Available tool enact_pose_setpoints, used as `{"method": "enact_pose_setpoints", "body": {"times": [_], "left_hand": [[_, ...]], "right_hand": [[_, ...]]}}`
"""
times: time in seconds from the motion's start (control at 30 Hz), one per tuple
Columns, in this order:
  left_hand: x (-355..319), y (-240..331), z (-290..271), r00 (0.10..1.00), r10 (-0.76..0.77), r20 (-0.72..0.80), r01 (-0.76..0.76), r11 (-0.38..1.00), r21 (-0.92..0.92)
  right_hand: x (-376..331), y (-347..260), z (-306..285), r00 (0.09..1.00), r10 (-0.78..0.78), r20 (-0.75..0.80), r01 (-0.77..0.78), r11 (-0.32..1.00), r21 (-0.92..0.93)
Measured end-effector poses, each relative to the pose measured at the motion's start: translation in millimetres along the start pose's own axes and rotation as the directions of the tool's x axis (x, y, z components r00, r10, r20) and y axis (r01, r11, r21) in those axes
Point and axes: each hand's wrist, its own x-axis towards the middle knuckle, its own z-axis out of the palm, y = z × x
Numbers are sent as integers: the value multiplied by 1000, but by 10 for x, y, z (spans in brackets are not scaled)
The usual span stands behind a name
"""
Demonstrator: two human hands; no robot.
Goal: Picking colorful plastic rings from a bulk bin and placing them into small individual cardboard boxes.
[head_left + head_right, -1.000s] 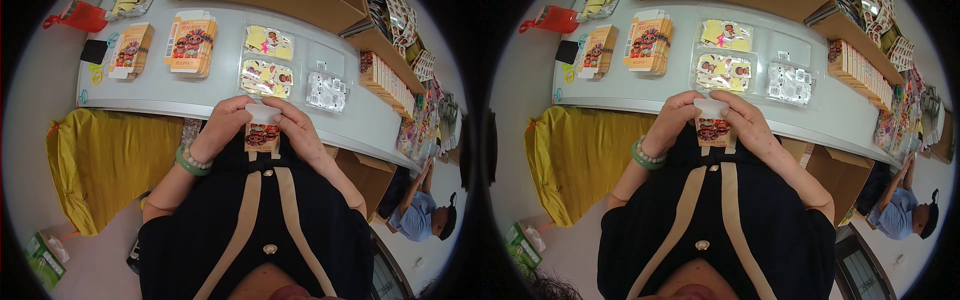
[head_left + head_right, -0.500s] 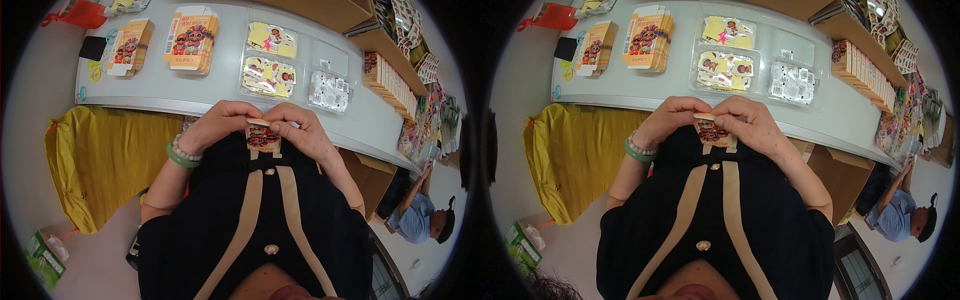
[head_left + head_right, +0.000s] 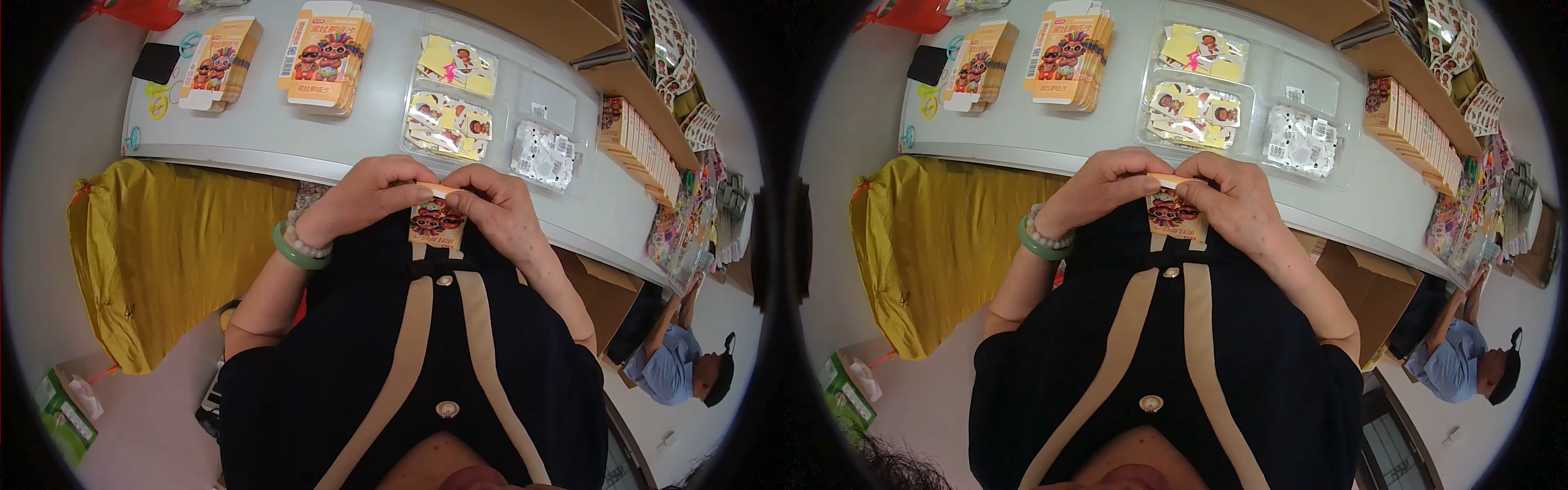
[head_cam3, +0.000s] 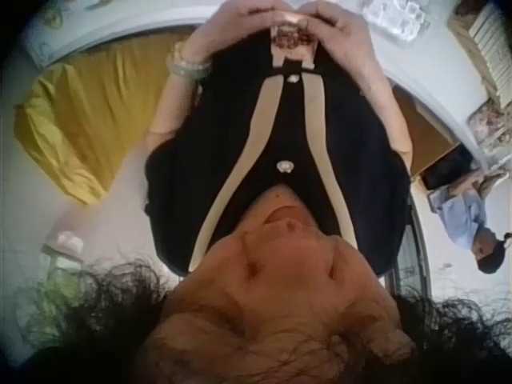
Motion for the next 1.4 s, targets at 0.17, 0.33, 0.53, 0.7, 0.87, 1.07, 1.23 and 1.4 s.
{"method": "enact_pose_setpoints", "body": {"times": [0.17, 0.33, 0.53, 0.7, 0.87, 1.07, 1.23, 1.4], "left_hand": [[37, 84, -3, 989, -148, -1, 148, 989, -9], [-10, 27, 13, 996, -42, -78, 24, 977, -211], [-58, -23, 41, 985, 162, -64, -151, 977, 154], [-96, -82, 87, 976, 178, -121, -163, 978, 127], [-111, -186, 145, 972, 193, -137, -174, 975, 138], [-87, -155, 309, 952, 253, -175, -230, 963, 141], [-113, -182, 326, 979, 104, -175, -102, 995, 18], [-72, -189, 331, 982, 98, -164, -86, 993, 80]], "right_hand": [[26, -41, 12, 999, 2, -43, -3, 999, -35], [-13, 8, 34, 984, -159, -82, 140, 971, -193], [-78, 60, -35, 966, -258, -14, 243, 927, -287], [-95, 17, -64, 965, -256, 54, 261, 932, -251], [-105, 193, -7, 966, -257, 0, 249, 935, -252], [-113, 176, 49, 942, -330, -57, 316, 933, -174], [-138, 385, 55, 965, -236, -116, 248, 963, 104], [-139, 377, 34, 917, -396, -42, 385, 909, -161]]}}
